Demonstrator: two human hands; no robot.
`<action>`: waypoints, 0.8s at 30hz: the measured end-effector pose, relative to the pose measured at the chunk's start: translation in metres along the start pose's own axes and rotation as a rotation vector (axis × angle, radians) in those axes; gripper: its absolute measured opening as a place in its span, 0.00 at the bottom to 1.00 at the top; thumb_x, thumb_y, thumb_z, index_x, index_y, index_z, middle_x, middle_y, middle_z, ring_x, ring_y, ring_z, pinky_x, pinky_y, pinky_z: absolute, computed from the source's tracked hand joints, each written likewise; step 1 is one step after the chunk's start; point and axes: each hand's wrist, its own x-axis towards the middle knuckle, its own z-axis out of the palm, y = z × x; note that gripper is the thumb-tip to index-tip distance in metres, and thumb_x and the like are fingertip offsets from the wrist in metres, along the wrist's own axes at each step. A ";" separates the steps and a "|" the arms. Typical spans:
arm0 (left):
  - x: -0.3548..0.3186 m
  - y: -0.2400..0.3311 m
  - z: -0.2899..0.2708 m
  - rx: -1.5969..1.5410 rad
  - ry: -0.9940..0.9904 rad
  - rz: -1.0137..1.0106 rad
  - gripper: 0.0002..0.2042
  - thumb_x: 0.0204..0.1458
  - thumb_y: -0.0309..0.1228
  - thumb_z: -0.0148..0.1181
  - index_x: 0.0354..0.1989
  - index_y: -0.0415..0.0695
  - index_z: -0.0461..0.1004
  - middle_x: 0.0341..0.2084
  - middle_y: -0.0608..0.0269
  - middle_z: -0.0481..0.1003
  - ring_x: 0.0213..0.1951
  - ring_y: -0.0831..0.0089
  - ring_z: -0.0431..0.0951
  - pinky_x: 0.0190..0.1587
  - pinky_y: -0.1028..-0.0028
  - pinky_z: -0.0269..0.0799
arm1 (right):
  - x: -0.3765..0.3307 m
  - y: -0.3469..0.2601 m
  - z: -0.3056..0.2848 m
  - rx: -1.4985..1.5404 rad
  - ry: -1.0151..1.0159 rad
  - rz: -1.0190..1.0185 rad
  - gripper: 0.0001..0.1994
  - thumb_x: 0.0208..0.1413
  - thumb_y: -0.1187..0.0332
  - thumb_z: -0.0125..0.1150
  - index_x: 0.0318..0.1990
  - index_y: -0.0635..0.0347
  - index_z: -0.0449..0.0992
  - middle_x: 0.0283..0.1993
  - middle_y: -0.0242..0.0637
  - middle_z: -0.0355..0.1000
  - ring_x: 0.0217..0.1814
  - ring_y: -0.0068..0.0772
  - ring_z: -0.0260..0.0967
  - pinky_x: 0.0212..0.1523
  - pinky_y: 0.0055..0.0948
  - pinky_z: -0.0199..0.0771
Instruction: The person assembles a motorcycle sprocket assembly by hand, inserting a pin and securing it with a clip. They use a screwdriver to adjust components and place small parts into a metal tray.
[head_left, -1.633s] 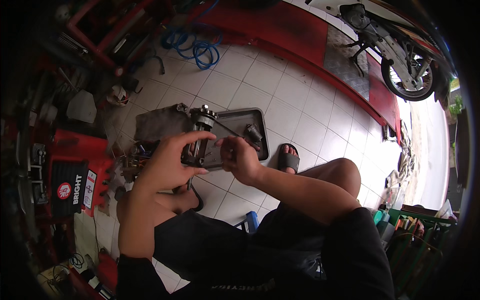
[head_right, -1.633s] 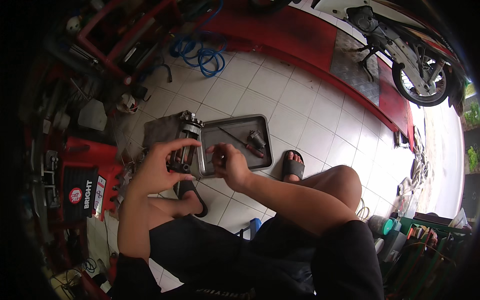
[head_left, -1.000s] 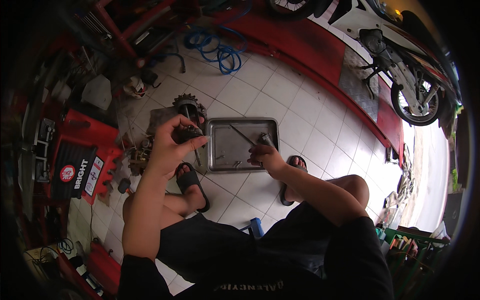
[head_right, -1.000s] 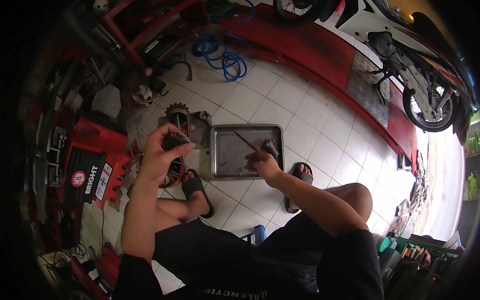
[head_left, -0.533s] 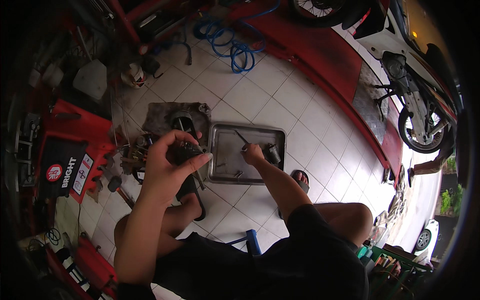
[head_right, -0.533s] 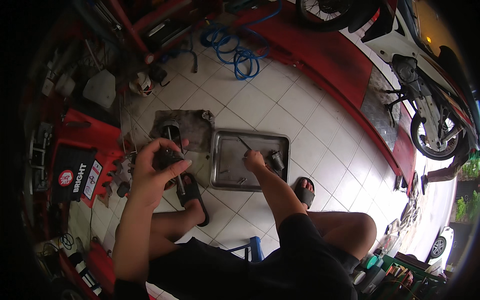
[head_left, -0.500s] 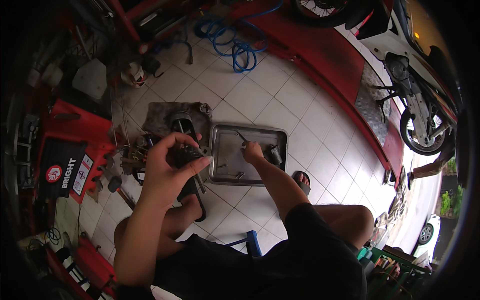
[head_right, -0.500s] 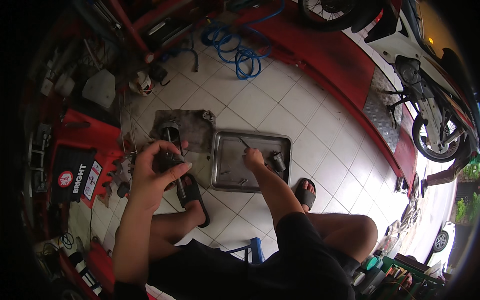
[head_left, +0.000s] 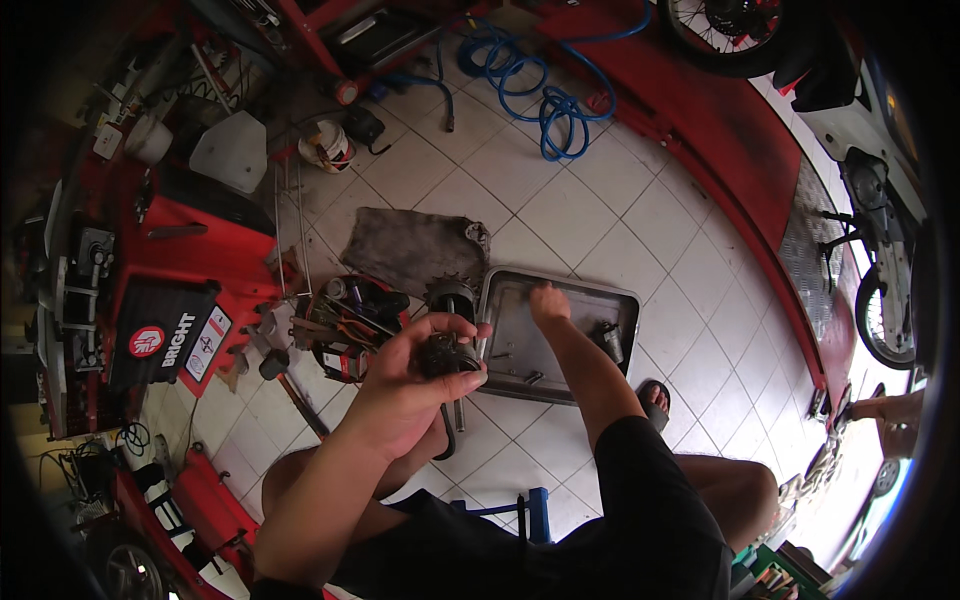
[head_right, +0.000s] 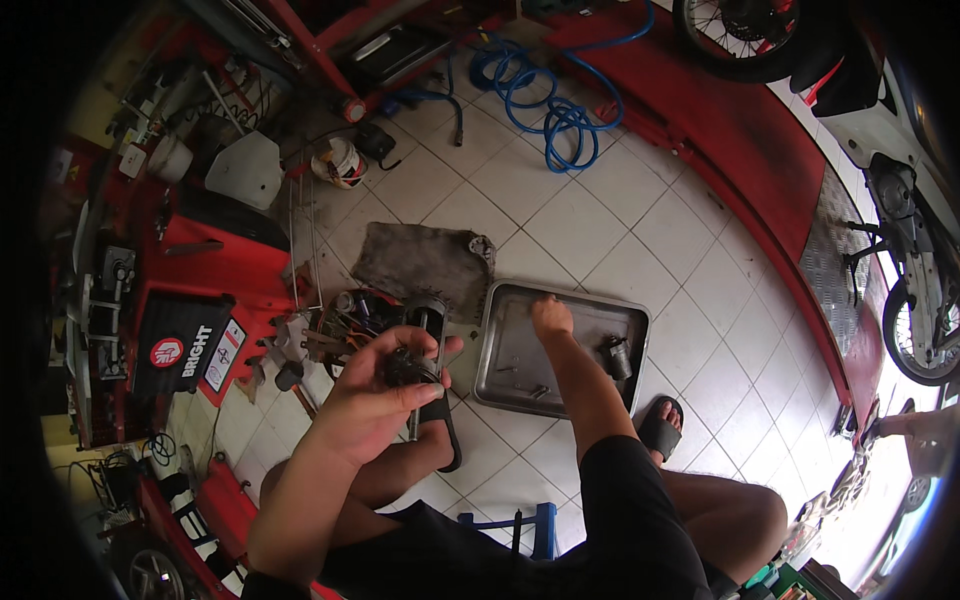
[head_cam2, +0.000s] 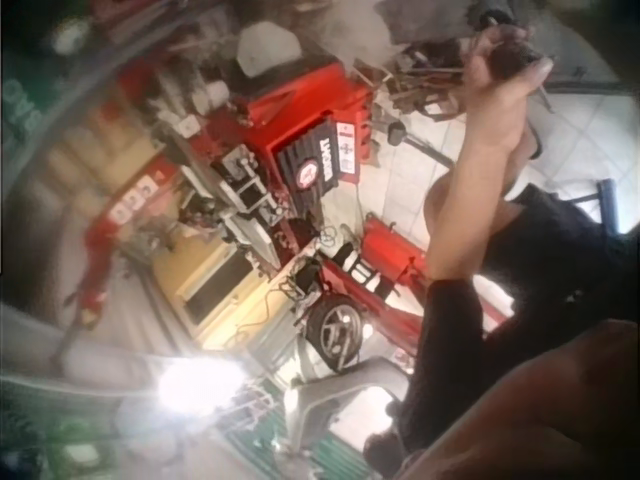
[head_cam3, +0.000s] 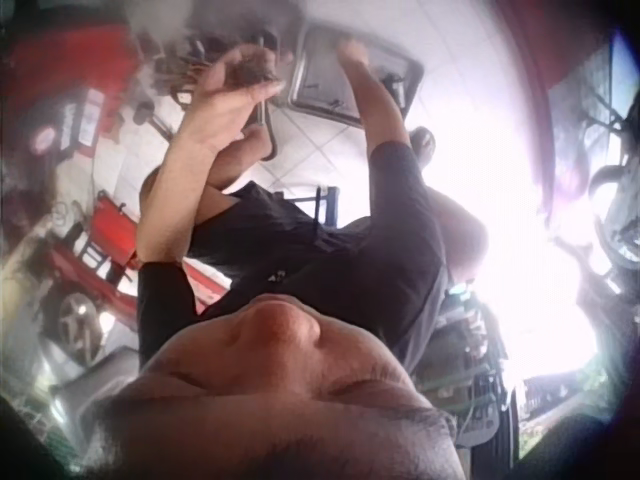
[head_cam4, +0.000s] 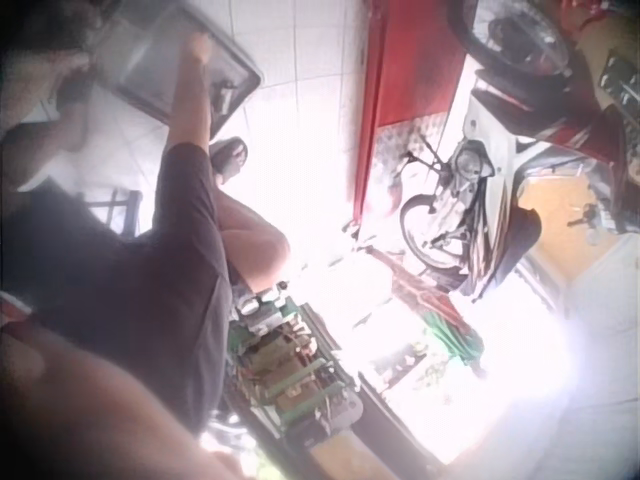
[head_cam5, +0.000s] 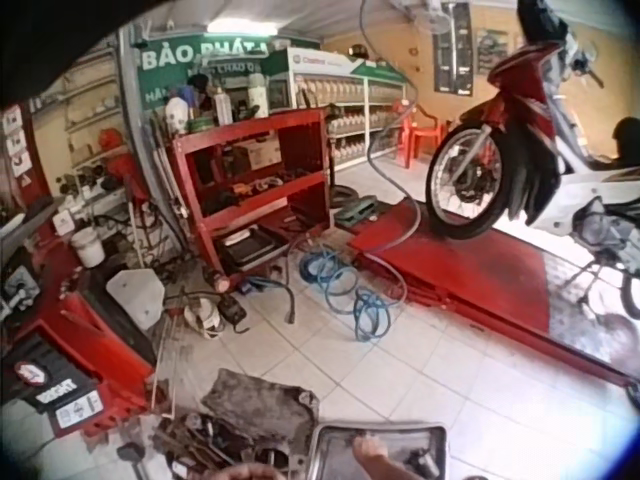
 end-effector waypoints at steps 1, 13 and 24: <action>-0.001 -0.001 0.001 0.050 -0.004 -0.006 0.20 0.46 0.14 0.68 0.47 0.43 0.73 0.54 0.54 0.74 0.48 0.75 0.75 0.53 0.74 0.72 | 0.001 0.000 0.000 -0.012 0.015 -0.013 0.12 0.61 0.70 0.52 0.44 0.62 0.81 0.51 0.52 0.77 0.51 0.53 0.79 0.48 0.44 0.83; -0.023 -0.003 0.033 1.113 -0.057 0.591 0.21 0.38 0.29 0.80 0.40 0.44 0.76 0.39 0.60 0.77 0.39 0.67 0.77 0.43 0.69 0.73 | -0.166 -0.024 -0.163 1.318 -0.170 -0.146 0.13 0.66 0.65 0.62 0.48 0.66 0.81 0.25 0.31 0.73 0.21 0.19 0.66 0.23 0.23 0.67; -0.055 -0.048 0.102 1.032 -0.311 0.918 0.19 0.38 0.29 0.81 0.41 0.48 0.82 0.35 0.60 0.79 0.37 0.62 0.81 0.40 0.67 0.77 | -0.367 -0.012 -0.310 1.686 -0.271 -0.120 0.12 0.68 0.64 0.61 0.49 0.65 0.79 0.27 0.25 0.68 0.24 0.14 0.55 0.24 0.20 0.53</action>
